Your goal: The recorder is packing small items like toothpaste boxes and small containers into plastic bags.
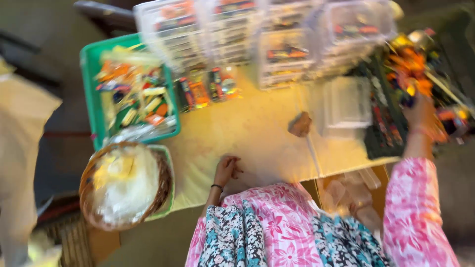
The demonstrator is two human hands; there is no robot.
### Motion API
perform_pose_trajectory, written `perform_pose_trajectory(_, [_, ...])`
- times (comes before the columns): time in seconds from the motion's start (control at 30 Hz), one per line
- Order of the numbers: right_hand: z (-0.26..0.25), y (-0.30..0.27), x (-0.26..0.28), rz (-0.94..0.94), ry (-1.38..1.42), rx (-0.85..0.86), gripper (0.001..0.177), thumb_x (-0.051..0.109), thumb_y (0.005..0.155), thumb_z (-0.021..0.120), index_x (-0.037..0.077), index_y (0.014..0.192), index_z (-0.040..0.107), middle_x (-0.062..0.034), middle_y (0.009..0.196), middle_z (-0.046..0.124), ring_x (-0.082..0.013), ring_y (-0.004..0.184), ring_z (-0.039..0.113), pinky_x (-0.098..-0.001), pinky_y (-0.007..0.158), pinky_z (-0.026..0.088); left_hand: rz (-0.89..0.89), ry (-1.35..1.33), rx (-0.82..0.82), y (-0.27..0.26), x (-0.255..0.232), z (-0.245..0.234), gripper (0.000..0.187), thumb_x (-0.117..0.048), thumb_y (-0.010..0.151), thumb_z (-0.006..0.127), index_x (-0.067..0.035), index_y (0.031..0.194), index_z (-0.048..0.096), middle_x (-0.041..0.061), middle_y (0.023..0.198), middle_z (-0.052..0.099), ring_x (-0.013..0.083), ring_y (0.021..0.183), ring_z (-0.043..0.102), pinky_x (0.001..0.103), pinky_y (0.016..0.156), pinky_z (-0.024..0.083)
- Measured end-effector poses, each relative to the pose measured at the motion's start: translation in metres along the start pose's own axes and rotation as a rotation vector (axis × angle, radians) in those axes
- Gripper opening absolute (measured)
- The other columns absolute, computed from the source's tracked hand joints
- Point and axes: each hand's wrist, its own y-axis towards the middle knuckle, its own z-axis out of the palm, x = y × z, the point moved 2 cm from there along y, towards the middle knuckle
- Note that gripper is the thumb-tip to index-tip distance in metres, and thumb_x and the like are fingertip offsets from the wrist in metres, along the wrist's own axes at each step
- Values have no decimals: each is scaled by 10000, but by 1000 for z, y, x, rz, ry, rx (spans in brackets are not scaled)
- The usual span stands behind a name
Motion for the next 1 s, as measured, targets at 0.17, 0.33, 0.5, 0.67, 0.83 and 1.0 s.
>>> perform_pose_trajectory(0.17, [4,6,-13,57,-4,57,506,268,900,842,-51,1254,673,-344,1156,677,-531,1075,646,-599,891,519,15,-40,-23,3,11,2,258,-183,1072,467,-14,1184,627,139,774,749,156,480,631,284,445,521])
perform_pose_trajectory(0.33, [58,18,-63,103,373,-55,471,215,947,742,-81,1276,580,-302,1218,681,-453,1043,675,-539,852,508,-5,-51,53,2,9,-2,282,-199,1081,454,-14,1227,609,134,839,759,164,552,682,288,494,558])
perform_pose_trajectory(0.5, [59,18,-70,272,265,19,549,356,1086,490,-160,1259,566,-332,1103,647,-460,934,675,-542,746,477,-15,-64,86,2,8,-3,302,-215,1087,432,-19,1252,591,140,870,767,179,608,711,307,541,585])
perform_pose_trajectory(0.67, [61,19,-67,406,327,116,632,478,1145,484,-142,1146,603,-240,947,615,-359,823,575,-513,682,427,-25,-79,72,-4,0,-1,295,-194,1077,432,-16,1251,590,149,885,767,187,622,712,317,561,593])
perform_pose_trajectory(0.83, [68,22,-70,361,687,216,510,417,1121,452,-61,991,574,-48,875,524,-210,760,441,-434,663,332,-34,-113,81,-3,1,-2,289,-194,1073,432,-22,1251,582,153,894,762,197,625,713,325,570,599])
perform_pose_trajectory(1.0, [61,14,-71,389,606,175,414,375,1054,486,-10,952,599,-55,847,574,-205,782,516,-392,674,391,-28,-111,83,-6,-4,-2,287,-196,1070,433,-25,1249,577,154,893,763,204,627,715,330,572,603])
